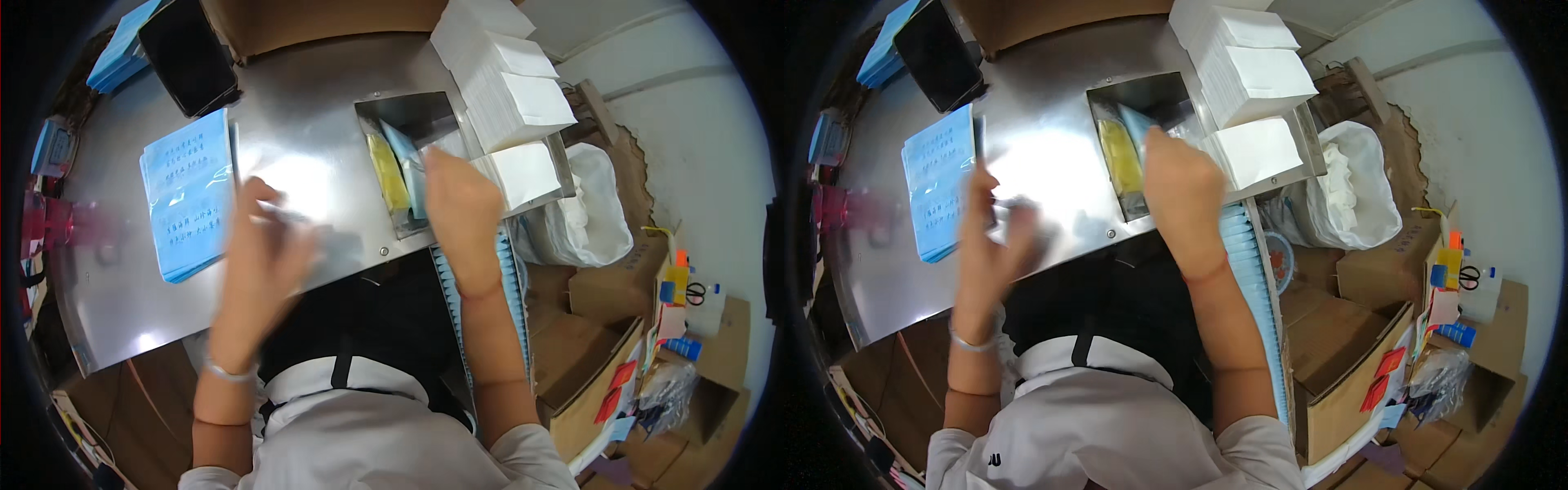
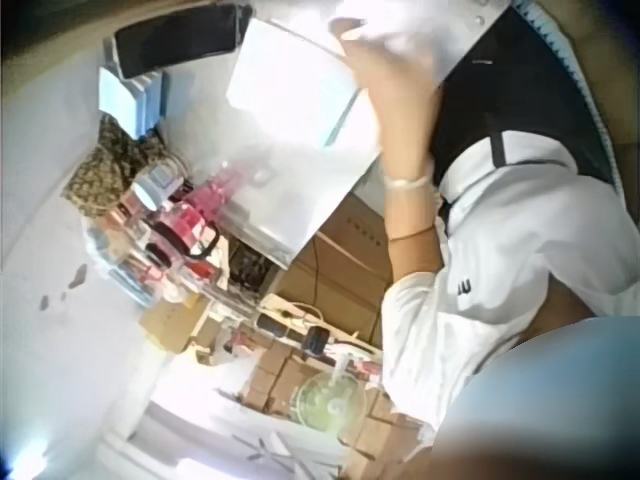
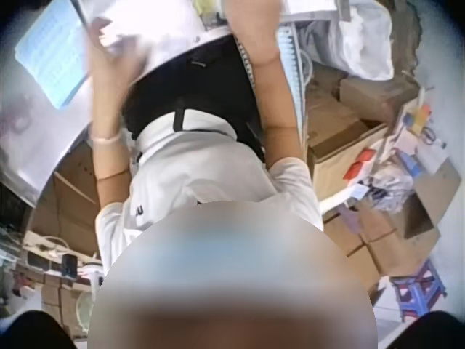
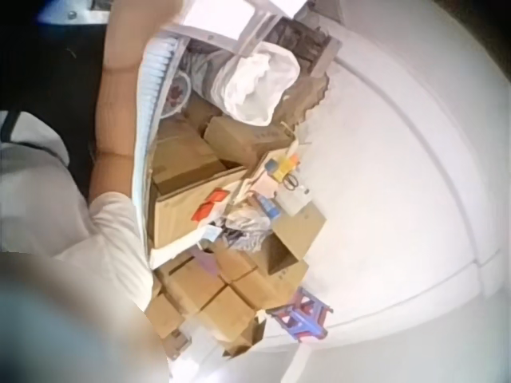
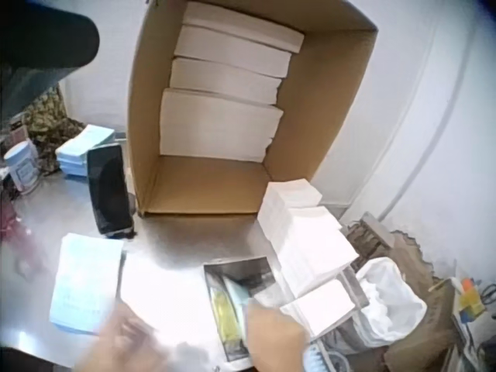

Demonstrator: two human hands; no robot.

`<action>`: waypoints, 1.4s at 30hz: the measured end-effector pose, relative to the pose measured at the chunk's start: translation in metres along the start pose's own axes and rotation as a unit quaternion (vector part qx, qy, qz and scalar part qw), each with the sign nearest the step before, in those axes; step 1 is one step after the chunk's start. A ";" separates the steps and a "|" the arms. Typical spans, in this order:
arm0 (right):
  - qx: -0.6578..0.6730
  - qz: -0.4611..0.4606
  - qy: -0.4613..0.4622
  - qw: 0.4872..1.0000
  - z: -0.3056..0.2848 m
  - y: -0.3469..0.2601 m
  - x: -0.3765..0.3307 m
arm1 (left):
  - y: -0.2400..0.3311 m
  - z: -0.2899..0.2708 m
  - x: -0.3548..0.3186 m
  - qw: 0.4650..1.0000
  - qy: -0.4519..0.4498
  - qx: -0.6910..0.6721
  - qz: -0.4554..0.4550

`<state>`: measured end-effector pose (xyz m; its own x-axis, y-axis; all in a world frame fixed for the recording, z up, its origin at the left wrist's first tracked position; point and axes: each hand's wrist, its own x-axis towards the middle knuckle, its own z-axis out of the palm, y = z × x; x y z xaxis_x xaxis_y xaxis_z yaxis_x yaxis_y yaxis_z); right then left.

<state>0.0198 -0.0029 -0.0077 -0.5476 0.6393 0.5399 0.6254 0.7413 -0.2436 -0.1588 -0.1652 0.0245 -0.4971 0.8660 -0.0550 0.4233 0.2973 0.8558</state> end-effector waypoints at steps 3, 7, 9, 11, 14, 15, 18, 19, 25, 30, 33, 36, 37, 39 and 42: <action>-0.007 0.050 0.146 0.988 -0.040 0.001 -0.009 | -0.077 -0.075 0.011 0.875 0.213 0.407 0.154; -0.089 0.099 0.049 0.990 -0.044 0.017 -0.018 | -0.083 -0.094 0.016 0.890 0.102 0.442 0.041; -0.102 0.084 0.030 0.991 -0.043 0.021 -0.018 | -0.063 -0.075 0.024 0.863 0.171 0.454 0.140; -0.086 0.092 0.027 0.992 -0.045 0.023 -0.017 | -0.046 -0.034 0.023 0.899 0.178 0.346 0.202; -0.039 0.085 -0.004 0.996 -0.058 0.037 -0.015 | -0.023 0.040 0.007 0.931 0.025 0.273 0.241; -0.015 0.081 -0.030 0.996 -0.065 0.044 -0.014 | -0.016 0.055 0.002 0.921 0.014 0.271 0.278; 0.006 0.069 -0.044 0.997 -0.072 0.050 -0.009 | -0.015 0.057 -0.002 0.940 -0.019 0.201 0.276; 0.021 0.070 -0.053 0.996 -0.072 0.046 -0.008 | -0.018 0.055 -0.004 0.940 -0.019 0.201 0.274; -0.066 0.058 0.020 0.996 -0.052 0.032 -0.010 | -0.022 0.055 -0.003 0.927 -0.007 0.254 0.278; -0.068 0.003 -0.010 0.998 -0.063 0.043 -0.009 | -0.010 0.055 -0.009 0.929 0.074 0.245 0.267; -0.084 0.011 0.025 0.996 -0.067 0.055 -0.007 | -0.020 0.050 -0.007 0.933 -0.032 0.244 0.262; 0.087 -0.053 -0.102 0.990 -0.054 -0.013 -0.029 | -0.018 0.029 0.000 0.923 -0.066 0.246 0.287; 0.083 -0.184 -0.074 0.977 -0.052 -0.051 -0.038 | -0.016 0.022 0.001 0.916 -0.066 0.284 0.274; 0.150 -0.193 -0.103 0.964 -0.026 -0.069 -0.053 | -0.027 0.021 0.007 0.915 -0.024 0.293 0.276; 0.051 -0.118 -0.118 0.985 -0.001 -0.047 -0.024 | -0.024 0.020 0.004 0.952 -0.007 0.216 0.217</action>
<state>0.0040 -0.0533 -0.0080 -0.7924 0.4684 0.3908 0.4137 0.8834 -0.2202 -0.1561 -0.1609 -0.0063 -0.1944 0.9495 0.2462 0.8602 0.0444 0.5081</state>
